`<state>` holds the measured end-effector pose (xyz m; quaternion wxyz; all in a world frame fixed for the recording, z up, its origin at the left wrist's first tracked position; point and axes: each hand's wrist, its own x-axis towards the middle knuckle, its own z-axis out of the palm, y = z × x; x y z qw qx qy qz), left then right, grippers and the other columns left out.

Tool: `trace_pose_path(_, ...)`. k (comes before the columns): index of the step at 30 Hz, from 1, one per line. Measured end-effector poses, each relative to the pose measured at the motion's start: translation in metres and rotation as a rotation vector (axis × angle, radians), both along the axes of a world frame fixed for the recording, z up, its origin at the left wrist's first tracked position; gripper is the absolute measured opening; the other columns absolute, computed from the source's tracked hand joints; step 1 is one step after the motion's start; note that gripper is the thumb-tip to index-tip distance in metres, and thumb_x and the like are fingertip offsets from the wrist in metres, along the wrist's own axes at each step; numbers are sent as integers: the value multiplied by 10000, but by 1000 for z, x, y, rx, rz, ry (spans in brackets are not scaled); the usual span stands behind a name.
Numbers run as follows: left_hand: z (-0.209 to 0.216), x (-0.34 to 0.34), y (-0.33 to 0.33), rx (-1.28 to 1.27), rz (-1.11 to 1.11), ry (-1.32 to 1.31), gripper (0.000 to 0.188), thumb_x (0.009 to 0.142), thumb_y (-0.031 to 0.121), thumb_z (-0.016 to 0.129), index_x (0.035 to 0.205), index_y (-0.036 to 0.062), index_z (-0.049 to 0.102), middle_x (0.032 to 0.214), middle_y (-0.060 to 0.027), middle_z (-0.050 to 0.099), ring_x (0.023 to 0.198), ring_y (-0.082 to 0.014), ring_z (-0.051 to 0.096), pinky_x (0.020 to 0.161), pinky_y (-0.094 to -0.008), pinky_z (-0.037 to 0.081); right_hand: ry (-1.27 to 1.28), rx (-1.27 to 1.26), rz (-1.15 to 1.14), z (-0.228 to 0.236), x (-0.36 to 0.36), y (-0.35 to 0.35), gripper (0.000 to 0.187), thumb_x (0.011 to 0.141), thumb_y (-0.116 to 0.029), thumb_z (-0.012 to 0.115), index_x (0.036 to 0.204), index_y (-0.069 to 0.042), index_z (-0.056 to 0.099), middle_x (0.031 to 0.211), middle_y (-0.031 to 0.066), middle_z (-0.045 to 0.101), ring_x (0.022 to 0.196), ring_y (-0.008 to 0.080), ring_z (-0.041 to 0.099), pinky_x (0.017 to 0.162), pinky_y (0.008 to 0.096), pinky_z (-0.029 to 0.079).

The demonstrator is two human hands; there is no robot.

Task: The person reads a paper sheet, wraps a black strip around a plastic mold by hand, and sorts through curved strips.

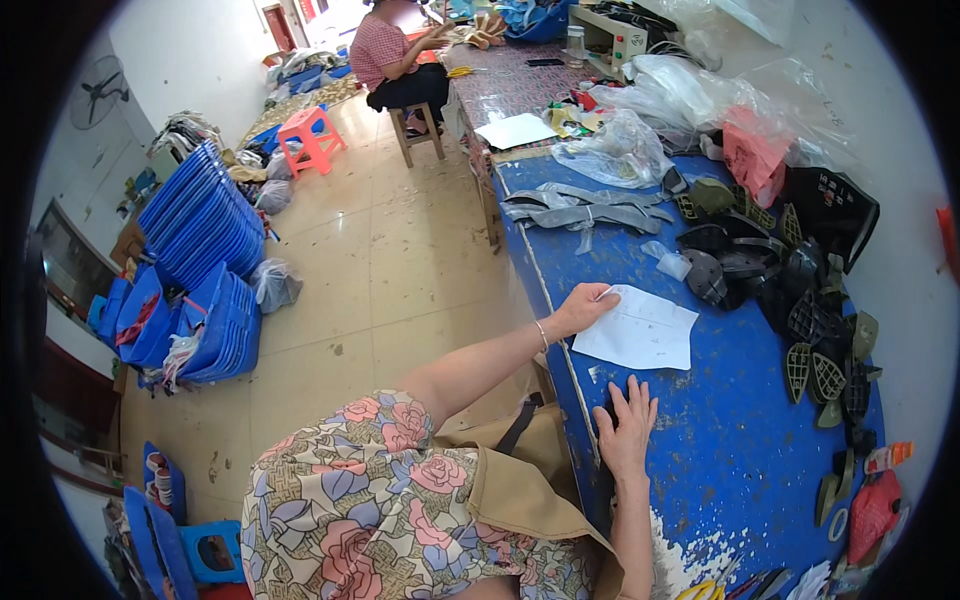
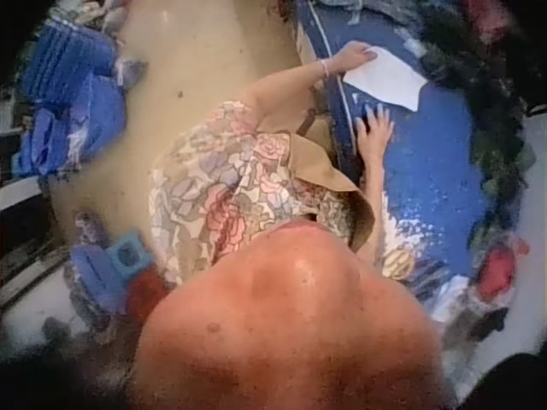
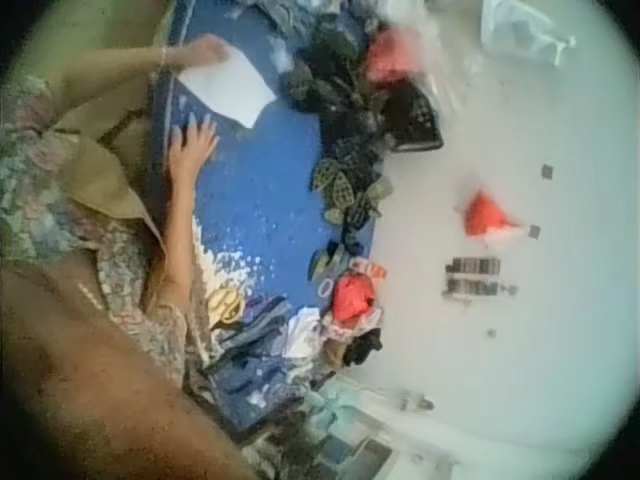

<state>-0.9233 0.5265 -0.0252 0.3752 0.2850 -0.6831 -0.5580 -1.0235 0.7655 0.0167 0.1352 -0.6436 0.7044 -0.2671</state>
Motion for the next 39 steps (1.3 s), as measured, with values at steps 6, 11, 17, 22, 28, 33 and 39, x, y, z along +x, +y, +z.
trace_pose_path(6, 3, 1, 2, -2, 6, -11, 256, 919, 225, 570, 965, -14, 649, 812, 0, 654, 725, -55, 565, 637, -246, 479, -453, -322, -148, -13, -13, -3, 165, 861, -69, 585, 992, -24, 675, 961, 110, 681, 990, 244, 616, 1070, 450, 311)
trace_pose_path(11, 1, 1, 2, 61, 5, -15, 256, 920, 226, 573, 1005, -4, 645, 845, -10, 660, 735, -62, 581, 645, -243, 485, -771, -280, -284, -18, -16, -2, 165, 911, -40, 528, 998, 6, 662, 813, 57, 663, 808, 121, 599, 903, 312, 424)
trace_pose_path(17, 1, 0, 4, 88, 24, 57, 264, 907, 226, 574, 963, -22, 648, 792, -16, 655, 704, -63, 555, 623, -260, 471, -780, -288, -260, -18, -15, -2, 173, 916, -18, 513, 1011, 8, 655, 763, 38, 628, 727, 101, 563, 725, 249, 439)
trace_pose_path(22, 1, -1, 5, 77, 37, 48, 275, 903, 231, 573, 945, -30, 649, 767, -19, 654, 693, -65, 547, 615, -268, 466, -868, -272, -273, -16, -14, -1, 173, 915, -21, 515, 1011, 6, 656, 759, 26, 591, 694, 83, 543, 656, 226, 430)
trace_pose_path(28, 4, 1, 6, 74, 33, 31, 264, 911, 225, 569, 959, -23, 646, 790, -18, 654, 702, -68, 560, 621, -259, 471, -782, -282, -262, -20, -15, -3, 168, 909, -30, 531, 1015, 3, 656, 745, 17, 588, 684, 76, 541, 620, 215, 416)
trace_pose_path(33, 2, 2, 3, 65, 12, -4, 243, 923, 213, 569, 994, -6, 647, 841, -21, 663, 724, -72, 590, 632, -244, 484, -692, -297, -238, -24, -18, -4, 164, 905, -43, 548, 1023, -9, 657, 735, 1, 608, 680, 59, 546, 621, 199, 414)
trace_pose_path(39, -4, 1, 1, 88, 1, 21, 238, 923, 211, 570, 994, -2, 647, 845, -20, 663, 725, -73, 591, 630, -243, 484, -776, -258, -293, -22, -15, -3, 137, 882, -49, 569, 962, -13, 673, 670, 15, 618, 681, 103, 558, 1045, 369, 324)
